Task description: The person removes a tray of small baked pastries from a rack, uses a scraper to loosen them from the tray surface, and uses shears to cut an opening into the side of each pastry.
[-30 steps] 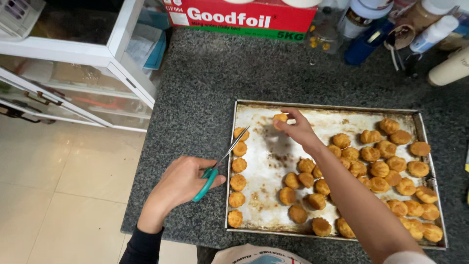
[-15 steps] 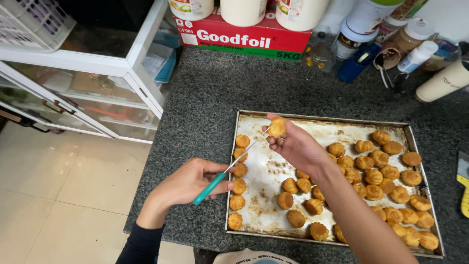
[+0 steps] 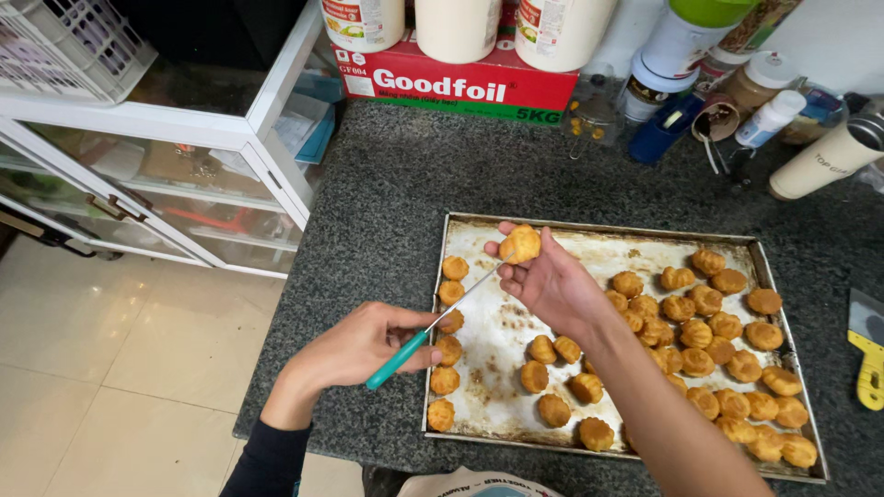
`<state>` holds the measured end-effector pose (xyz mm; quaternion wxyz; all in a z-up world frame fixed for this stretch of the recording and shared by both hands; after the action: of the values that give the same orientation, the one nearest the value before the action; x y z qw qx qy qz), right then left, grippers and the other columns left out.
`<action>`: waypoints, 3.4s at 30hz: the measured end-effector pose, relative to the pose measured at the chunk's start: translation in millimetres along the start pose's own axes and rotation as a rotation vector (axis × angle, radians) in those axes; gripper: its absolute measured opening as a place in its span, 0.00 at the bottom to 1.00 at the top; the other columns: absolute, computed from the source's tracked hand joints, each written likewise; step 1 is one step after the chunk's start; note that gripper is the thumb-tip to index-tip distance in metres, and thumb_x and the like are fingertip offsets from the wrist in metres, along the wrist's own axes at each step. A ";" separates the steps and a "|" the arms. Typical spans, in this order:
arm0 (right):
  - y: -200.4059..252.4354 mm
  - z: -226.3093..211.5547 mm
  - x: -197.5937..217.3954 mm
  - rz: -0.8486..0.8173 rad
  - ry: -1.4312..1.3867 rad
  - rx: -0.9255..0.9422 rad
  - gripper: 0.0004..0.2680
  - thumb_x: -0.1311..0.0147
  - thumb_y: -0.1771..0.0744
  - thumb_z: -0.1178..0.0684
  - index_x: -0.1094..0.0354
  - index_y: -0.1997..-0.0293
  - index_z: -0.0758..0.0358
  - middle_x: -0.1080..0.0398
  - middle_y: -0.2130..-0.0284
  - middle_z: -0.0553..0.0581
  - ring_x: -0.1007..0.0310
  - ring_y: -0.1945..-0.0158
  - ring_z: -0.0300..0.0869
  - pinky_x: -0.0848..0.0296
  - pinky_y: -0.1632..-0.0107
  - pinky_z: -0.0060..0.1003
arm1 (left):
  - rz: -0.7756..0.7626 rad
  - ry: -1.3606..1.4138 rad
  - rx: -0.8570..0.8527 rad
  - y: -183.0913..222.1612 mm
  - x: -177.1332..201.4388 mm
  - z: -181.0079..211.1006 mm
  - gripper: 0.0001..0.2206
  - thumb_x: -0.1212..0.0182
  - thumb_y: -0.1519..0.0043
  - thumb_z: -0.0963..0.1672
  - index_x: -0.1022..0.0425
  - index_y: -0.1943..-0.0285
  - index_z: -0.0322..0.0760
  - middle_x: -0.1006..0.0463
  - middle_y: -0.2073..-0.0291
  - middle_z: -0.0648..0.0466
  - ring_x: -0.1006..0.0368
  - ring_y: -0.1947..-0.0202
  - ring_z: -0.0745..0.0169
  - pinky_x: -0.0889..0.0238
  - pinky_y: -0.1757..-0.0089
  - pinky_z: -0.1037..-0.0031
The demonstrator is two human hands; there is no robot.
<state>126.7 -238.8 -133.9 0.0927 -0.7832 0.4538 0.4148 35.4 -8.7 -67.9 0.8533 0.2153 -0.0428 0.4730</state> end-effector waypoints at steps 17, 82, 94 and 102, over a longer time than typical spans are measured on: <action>11.4 4.2 -11.0 0.038 0.390 -0.044 0.20 0.67 0.28 0.41 0.41 0.33 0.62 0.27 0.50 0.58 0.32 0.59 0.40 0.29 0.50 0.37 | 0.068 -0.331 0.002 -4.5 4.5 9.5 0.25 0.28 0.48 0.52 0.20 0.43 0.40 0.18 0.78 0.50 0.25 0.79 0.69 0.34 0.71 0.72; -126.1 59.0 178.6 0.486 1.064 0.081 0.20 0.37 0.36 0.49 0.33 0.39 0.60 0.27 0.53 0.53 0.25 0.58 0.36 0.24 0.56 0.33 | 0.257 -0.027 0.257 -27.1 36.0 -57.7 0.23 0.27 0.46 0.49 0.19 0.43 0.36 0.31 0.86 0.58 0.40 0.83 0.77 0.43 0.79 0.75; 53.1 23.3 110.1 0.109 1.787 0.008 0.17 0.42 0.39 0.55 0.28 0.43 0.53 0.23 0.50 0.51 0.26 0.47 0.49 0.28 0.44 0.44 | 0.163 -0.133 0.054 -52.3 -27.4 -40.7 0.23 0.27 0.47 0.51 0.18 0.47 0.36 0.20 0.79 0.54 0.27 0.77 0.74 0.33 0.70 0.73; 73.9 52.1 86.8 -0.067 2.151 0.123 0.20 0.40 0.40 0.55 0.31 0.42 0.49 0.29 0.43 0.51 0.38 0.33 0.52 0.44 0.33 0.55 | 0.131 -0.288 0.115 -42.7 -43.2 -43.2 0.23 0.27 0.48 0.53 0.17 0.47 0.39 0.23 0.80 0.44 0.28 0.78 0.62 0.33 0.69 0.69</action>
<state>60.2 -308.9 -213.9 -0.3043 -0.7432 0.2958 -0.5173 41.3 -44.9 -132.9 0.7920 0.3262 -0.1513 0.4934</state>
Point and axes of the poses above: each hand's wrist, its own y-axis away from the middle knuckle, its own x-axis out of the back of the hand, z = x × y, the point moved 5 cm from there along -y, towards the middle knuckle
